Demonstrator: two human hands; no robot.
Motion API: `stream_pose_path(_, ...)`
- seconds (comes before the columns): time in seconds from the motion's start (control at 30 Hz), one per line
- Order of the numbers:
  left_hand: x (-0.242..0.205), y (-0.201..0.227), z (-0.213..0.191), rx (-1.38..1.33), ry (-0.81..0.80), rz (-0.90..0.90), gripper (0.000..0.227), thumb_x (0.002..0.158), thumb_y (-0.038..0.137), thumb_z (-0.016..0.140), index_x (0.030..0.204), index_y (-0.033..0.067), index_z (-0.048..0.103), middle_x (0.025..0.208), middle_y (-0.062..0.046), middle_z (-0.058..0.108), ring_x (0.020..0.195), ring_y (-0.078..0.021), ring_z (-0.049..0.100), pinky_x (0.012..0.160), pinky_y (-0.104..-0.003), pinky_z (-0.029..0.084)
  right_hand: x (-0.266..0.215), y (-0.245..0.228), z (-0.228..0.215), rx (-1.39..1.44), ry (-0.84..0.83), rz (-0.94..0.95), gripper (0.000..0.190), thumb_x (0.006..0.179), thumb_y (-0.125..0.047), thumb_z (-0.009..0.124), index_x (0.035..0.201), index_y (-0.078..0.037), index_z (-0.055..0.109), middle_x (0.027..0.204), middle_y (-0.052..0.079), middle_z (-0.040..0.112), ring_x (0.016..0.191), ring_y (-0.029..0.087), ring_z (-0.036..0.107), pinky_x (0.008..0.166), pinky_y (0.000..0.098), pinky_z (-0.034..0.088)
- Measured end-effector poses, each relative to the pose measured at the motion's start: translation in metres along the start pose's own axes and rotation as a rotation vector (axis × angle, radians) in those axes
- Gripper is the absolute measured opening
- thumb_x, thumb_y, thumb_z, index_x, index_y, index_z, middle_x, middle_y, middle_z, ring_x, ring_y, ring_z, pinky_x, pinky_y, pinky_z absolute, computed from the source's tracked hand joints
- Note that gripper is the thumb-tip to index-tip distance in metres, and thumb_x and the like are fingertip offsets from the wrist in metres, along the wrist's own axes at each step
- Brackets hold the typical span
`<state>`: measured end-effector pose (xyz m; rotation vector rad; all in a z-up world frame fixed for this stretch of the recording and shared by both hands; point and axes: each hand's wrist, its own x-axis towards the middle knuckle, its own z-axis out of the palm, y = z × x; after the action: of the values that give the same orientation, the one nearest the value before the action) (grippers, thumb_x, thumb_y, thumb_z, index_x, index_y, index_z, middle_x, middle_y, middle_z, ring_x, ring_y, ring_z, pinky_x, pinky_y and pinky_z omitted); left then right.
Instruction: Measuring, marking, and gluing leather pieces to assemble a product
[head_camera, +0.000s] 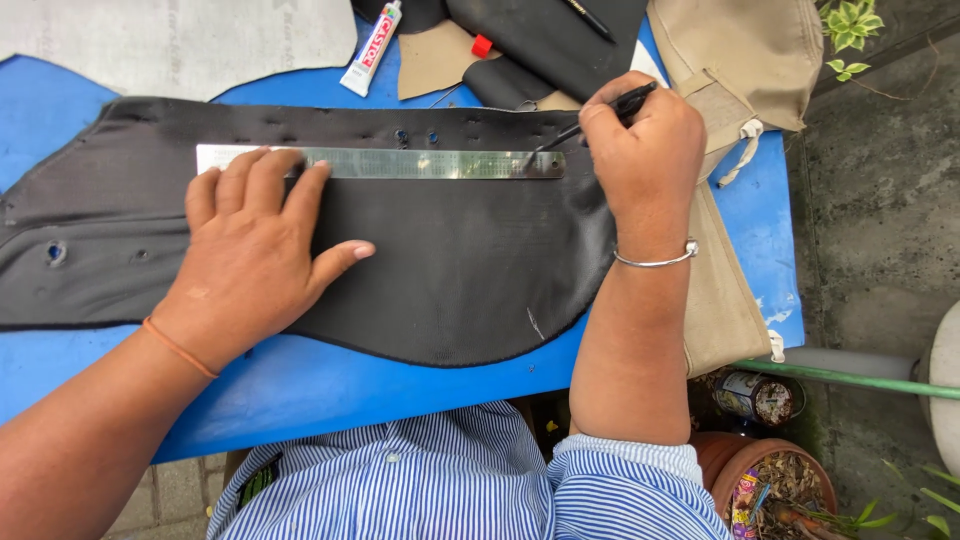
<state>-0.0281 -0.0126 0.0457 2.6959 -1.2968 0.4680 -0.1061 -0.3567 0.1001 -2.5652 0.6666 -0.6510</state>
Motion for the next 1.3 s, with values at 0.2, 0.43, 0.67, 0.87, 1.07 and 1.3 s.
stream_pose_path(0.2,0.003,-0.004,0.01,-0.102,-0.004,0.078,0.082,0.098,0.071,0.049,0.143,0.0044,0.063,0.144,-0.019,0.057,0.13,-0.0398,0.052,0.106,-0.053,0.045,0.001,0.005,0.003,-0.042,-0.027,-0.011,0.018,0.081,-0.022,0.056,0.072,-0.019,0.07,0.059,-0.01,0.062,0.06,0.012,0.056,0.057,0.0328,0.045)
stream_pose_path(0.43,0.005,-0.006,0.011,-0.103,-0.008,0.106,0.082,0.096,0.071,0.05,0.146,0.0077,0.062,0.147,-0.013,0.061,0.131,-0.0356,0.054,0.107,-0.051,0.045,0.002,0.018,0.004,-0.176,0.123,-0.076,0.033,0.098,-0.018,0.052,0.069,-0.015,0.066,0.054,0.001,0.047,0.053,0.024,0.04,0.051,0.0418,0.035)
stream_pose_path(0.67,0.004,-0.006,0.011,-0.132,0.001,0.113,0.084,0.096,0.071,0.05,0.148,0.0071,0.061,0.151,-0.012,0.06,0.134,-0.0353,0.053,0.108,-0.051,0.043,0.003,0.016,0.004,-0.112,0.028,0.013,0.03,0.091,-0.021,0.053,0.066,-0.02,0.07,0.051,-0.007,0.056,0.052,0.015,0.051,0.052,0.0356,0.042)
stream_pose_path(0.87,0.003,-0.005,0.014,-0.127,-0.005,0.115,0.083,0.096,0.072,0.049,0.15,0.0095,0.059,0.154,-0.011,0.059,0.136,-0.0354,0.052,0.108,-0.052,0.042,0.002,0.014,-0.001,-0.087,0.078,0.005,0.017,0.08,-0.021,0.057,0.072,-0.021,0.071,0.057,-0.009,0.06,0.058,0.014,0.054,0.057,0.0337,0.044)
stream_pose_path(1.07,0.003,-0.003,0.015,-0.125,0.007,0.126,0.082,0.097,0.071,0.049,0.149,0.0098,0.06,0.154,-0.012,0.058,0.136,-0.0355,0.052,0.108,-0.052,0.042,0.004,0.02,0.002,-0.126,0.068,0.007,0.019,0.083,-0.022,0.057,0.072,-0.02,0.073,0.057,-0.007,0.061,0.056,0.017,0.055,0.054,0.0362,0.043)
stream_pose_path(1.3,0.004,-0.001,0.015,-0.137,-0.002,0.116,0.081,0.097,0.072,0.047,0.149,0.0102,0.059,0.155,-0.012,0.056,0.138,-0.0365,0.05,0.109,-0.053,0.041,-0.004,-0.006,0.002,0.283,0.046,-0.144,0.006,0.086,-0.012,0.068,0.085,-0.012,0.074,0.07,-0.003,0.071,0.07,0.01,0.068,0.068,0.0264,0.053)
